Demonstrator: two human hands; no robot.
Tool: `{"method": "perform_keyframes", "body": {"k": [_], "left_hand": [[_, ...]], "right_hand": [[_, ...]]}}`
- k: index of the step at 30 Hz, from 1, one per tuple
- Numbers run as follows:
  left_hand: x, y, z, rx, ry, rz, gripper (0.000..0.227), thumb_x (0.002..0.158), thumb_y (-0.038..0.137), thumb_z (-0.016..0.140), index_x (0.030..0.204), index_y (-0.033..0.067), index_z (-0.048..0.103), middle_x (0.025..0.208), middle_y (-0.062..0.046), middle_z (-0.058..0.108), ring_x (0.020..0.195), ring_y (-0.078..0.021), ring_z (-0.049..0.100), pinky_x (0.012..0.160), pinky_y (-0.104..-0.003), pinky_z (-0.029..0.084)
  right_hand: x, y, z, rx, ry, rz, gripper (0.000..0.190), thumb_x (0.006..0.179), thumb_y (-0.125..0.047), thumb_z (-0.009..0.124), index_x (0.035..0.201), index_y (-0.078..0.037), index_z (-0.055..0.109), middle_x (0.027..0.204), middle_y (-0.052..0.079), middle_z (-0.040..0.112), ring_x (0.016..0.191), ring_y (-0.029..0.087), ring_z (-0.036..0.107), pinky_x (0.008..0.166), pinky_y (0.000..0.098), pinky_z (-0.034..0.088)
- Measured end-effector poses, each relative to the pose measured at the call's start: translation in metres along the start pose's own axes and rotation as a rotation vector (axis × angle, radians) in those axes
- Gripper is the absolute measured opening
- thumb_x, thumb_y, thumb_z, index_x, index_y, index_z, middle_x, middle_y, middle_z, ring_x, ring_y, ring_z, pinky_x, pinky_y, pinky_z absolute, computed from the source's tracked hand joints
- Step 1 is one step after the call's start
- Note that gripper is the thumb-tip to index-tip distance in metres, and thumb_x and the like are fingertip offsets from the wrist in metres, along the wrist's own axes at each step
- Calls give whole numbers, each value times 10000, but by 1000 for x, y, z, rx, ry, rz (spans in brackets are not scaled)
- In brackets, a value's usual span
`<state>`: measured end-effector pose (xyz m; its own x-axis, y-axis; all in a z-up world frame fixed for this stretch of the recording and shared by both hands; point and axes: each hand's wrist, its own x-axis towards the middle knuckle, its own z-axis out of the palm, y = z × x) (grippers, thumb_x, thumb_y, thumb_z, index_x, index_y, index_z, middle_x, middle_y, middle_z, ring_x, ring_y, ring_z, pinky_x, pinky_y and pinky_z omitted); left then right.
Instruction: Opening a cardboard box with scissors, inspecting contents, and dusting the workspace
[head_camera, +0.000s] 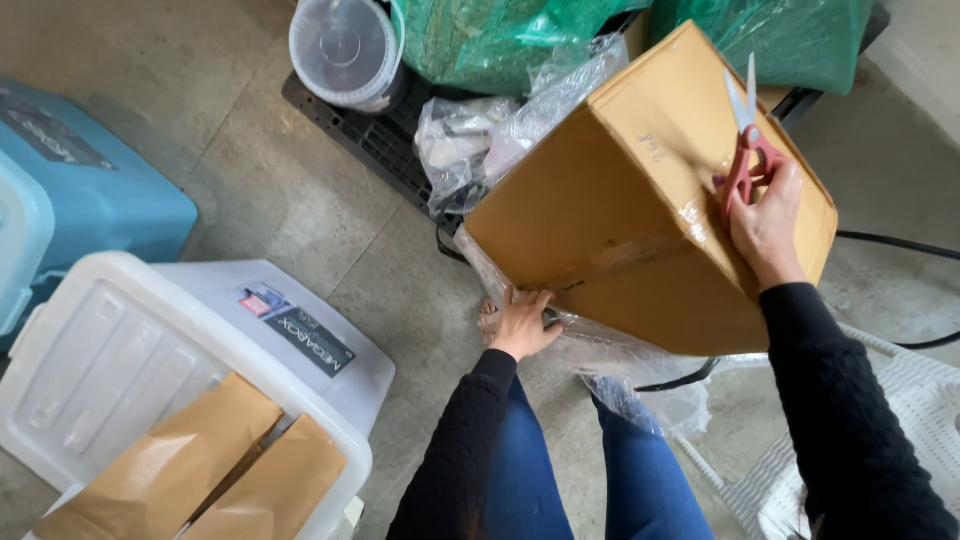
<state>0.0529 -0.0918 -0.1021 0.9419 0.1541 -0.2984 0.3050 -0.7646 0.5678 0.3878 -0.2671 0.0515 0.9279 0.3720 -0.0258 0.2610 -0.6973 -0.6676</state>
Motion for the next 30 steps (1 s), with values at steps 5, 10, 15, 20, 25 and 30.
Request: {"method": "perform_keyframes", "body": {"k": [5, 10, 15, 20, 25, 30], "left_hand": [[-65, -25, -9, 232, -329, -141, 607, 909, 650, 437, 1153, 209, 775, 1231, -103, 680, 1250, -272, 562, 1107, -623, 236], [-107, -51, 13, 235, -383, -209, 457, 962, 561, 513, 1172, 235, 756, 1433, -61, 547, 1355, -226, 461, 1155, -773, 85], [-110, -55, 22, 232, -366, -234, 454, 991, 553, 495, 1229, 246, 730, 1462, -62, 527, 1393, -220, 433, 1134, -779, 112], [-114, -53, 23, 206, -234, -186, 366, 963, 507, 579, 1116, 237, 772, 1315, -35, 585, 1289, -206, 489, 1111, -808, 156], [-115, -55, 32, 213, -222, -183, 359, 967, 506, 576, 1132, 249, 766, 1349, -19, 564, 1317, -190, 467, 1113, -802, 161], [-118, -60, 38, 245, -211, -188, 353, 958, 500, 581, 1151, 262, 757, 1425, -46, 536, 1354, -192, 436, 1099, -783, 200]], "right_hand": [[10, 20, 3, -70, 95, -146, 508, 992, -241, 886, 1165, 36, 497, 1112, 189, 504, 1003, 300, 475, 812, 422, 425], [10, 14, -5, -80, 46, -138, 478, 1028, -224, 865, 1201, 8, 484, 1109, 179, 501, 1010, 304, 453, 821, 444, 403], [11, 1, -16, -79, -26, -67, 438, 1103, -269, 813, 1183, -28, 456, 1133, 160, 481, 997, 274, 458, 804, 434, 415], [24, 17, -21, -94, -27, -86, 444, 1151, -265, 836, 1215, -10, 479, 1163, 183, 506, 971, 300, 526, 807, 450, 457], [37, 48, -19, -84, -13, -99, 443, 1163, -253, 853, 1204, -34, 470, 1151, 164, 565, 943, 272, 540, 776, 418, 460], [38, 36, -24, -29, -49, -74, 400, 1184, -194, 801, 1205, -48, 429, 1180, 177, 570, 995, 276, 541, 820, 420, 470]]}}
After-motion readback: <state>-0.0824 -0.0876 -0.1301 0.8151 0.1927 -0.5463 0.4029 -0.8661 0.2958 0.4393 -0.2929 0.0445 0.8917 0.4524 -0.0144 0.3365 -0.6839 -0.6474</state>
